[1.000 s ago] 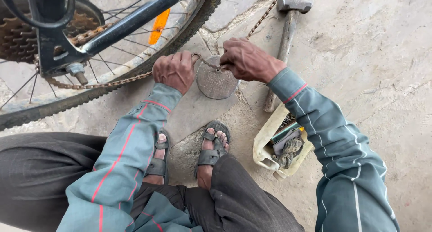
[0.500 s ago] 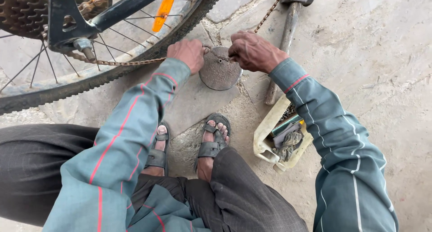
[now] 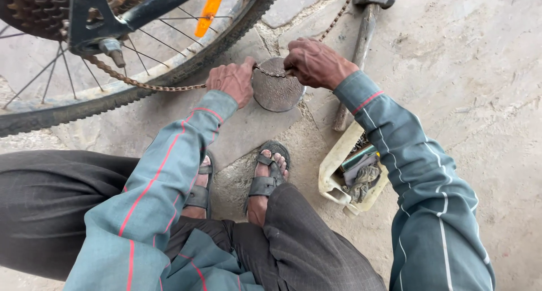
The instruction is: Repairing a bicycle chain by hammering a connecting pin into place.
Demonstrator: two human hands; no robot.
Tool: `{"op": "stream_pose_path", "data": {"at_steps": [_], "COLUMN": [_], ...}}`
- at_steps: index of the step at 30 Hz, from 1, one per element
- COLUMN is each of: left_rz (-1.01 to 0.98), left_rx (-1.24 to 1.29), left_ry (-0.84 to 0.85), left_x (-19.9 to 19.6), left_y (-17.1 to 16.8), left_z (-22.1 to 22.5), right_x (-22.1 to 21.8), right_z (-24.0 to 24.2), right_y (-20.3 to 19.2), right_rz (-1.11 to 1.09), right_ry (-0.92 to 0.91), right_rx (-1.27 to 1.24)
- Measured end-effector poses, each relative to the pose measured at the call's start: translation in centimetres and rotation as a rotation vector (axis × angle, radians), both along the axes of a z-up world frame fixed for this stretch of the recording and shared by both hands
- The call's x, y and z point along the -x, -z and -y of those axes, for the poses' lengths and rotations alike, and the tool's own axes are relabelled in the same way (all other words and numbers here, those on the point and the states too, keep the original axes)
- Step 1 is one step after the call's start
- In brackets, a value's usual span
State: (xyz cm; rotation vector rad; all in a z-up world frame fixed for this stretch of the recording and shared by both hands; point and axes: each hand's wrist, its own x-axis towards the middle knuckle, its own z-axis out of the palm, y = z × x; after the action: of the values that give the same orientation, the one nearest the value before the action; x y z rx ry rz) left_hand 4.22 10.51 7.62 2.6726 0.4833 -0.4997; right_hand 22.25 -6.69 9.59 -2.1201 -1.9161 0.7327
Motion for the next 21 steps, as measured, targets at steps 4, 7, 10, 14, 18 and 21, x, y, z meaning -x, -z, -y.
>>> {"op": "stream_pose_path", "data": {"at_steps": [4,7,10,14,18,21], "left_rz": [0.020,0.021,-0.025,0.012,0.192,0.241], "left_rx": [0.211,0.534,0.539,0.217,0.033,0.031], "left_ry": [-0.051,0.002,0.093,0.062,0.146,0.143], "left_x": [-1.9,-3.7,-4.3,-3.0,-1.4,-0.5], "left_y": [1.0,-0.4,-0.9,-0.6,2.6,3.2], "left_z": [-0.9,-1.5,-0.9,0.3,1.3,2.3], "right_x": [-0.2,-0.9,-1.5,-0.7,-1.3,-1.4], "right_z": [0.3,0.8,1.1,1.1,1.9,2.0], "right_y": [-0.3,0.4,1.6,2.4,4.5,5.6], "right_rz": [-0.050,-0.088,-0.115,0.053,0.207,0.237], "right_ry": [0.059,0.094,0.115,0.079,0.016,-0.013], "right_rx": [0.024,0.022,-0.011,-0.112,-0.288,-0.228]}}
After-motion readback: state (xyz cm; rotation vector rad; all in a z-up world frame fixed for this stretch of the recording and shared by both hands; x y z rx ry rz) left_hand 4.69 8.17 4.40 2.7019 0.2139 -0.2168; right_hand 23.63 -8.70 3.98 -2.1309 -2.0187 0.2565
